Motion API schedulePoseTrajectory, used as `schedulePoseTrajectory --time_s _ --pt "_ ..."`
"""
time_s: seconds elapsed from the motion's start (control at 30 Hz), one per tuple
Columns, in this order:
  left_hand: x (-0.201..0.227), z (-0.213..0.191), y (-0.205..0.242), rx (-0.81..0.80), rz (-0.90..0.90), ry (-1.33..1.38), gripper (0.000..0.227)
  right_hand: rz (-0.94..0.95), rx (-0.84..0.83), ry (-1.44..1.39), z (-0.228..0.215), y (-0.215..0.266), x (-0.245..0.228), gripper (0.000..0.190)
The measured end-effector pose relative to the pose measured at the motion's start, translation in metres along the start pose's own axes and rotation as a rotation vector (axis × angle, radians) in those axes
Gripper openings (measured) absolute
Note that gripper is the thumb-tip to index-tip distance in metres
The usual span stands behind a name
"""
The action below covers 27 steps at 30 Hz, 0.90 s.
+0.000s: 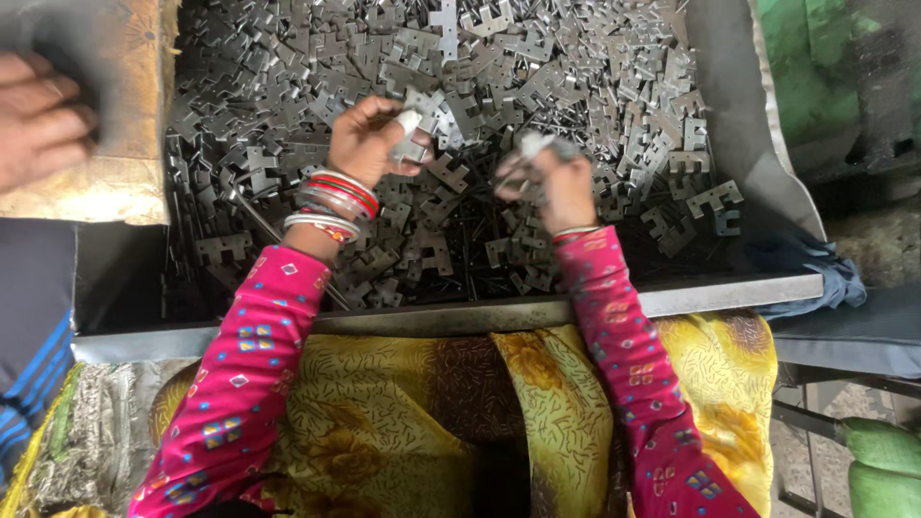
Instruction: The person inserts metal rods into small metal brackets and places the assembled units into a large metal bin. The person works continuously, handling the parts by hand and occasionally using a metal rod to adjust the pile.
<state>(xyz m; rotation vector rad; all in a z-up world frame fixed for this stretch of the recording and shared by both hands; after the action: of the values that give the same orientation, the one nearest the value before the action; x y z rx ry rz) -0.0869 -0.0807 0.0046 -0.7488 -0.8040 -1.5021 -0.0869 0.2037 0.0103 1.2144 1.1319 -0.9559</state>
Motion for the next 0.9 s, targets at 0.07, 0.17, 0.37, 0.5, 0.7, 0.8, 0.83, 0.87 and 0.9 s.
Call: schedulePoseTrajectory --time_s 0.07,0.17,0.37,0.5,0.7,0.8,0.83,0.87,0.9 --pt "-0.009 0.009 0.005 0.033 0.014 -0.004 0.020 0.047 -0.096 -0.200 -0.004 0.001 -0.002 0.017" --pt "-0.031 0.035 0.019 0.030 0.069 -0.265 0.021 0.168 -0.200 -0.205 0.003 -0.002 0.016 0.027" --pt "-0.055 0.083 0.054 -0.047 0.378 -1.135 0.043 0.134 -0.454 -0.436 0.051 0.004 0.055 0.054" --pt "-0.014 0.047 0.027 0.154 0.384 -1.431 0.025 -0.062 -0.319 0.108 0.032 -0.006 0.048 0.048" --pt "0.142 -0.095 0.021 0.833 0.600 -2.131 0.012 -0.273 0.039 1.402 -0.005 -0.031 0.040 0.036" --pt "0.182 -0.159 0.045 1.053 0.478 -2.077 0.018 -0.255 -0.003 1.515 -0.007 -0.039 0.052 0.033" --pt "0.182 -0.172 0.051 1.072 0.457 -2.038 0.021 -0.266 0.009 1.560 -0.007 -0.039 0.053 0.034" --pt "0.183 -0.182 0.056 1.096 0.438 -2.000 0.023 -0.280 0.019 1.604 -0.005 -0.040 0.053 0.035" --pt "0.183 -0.186 0.059 1.118 0.419 -1.965 0.026 -0.288 0.027 1.569 -0.004 -0.041 0.052 0.034"
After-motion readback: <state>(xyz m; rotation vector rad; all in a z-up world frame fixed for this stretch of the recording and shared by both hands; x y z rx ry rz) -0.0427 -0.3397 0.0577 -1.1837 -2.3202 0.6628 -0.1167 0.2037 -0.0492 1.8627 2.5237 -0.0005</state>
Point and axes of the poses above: each hand's wrist, its own y-axis away from the middle knuckle, its own z-axis out of the palm, x = y × z, the point moved 4 cm from there along -y, towards the middle knuckle, and after that the axes turned 15 degrees about y, right-handed, at the moved point
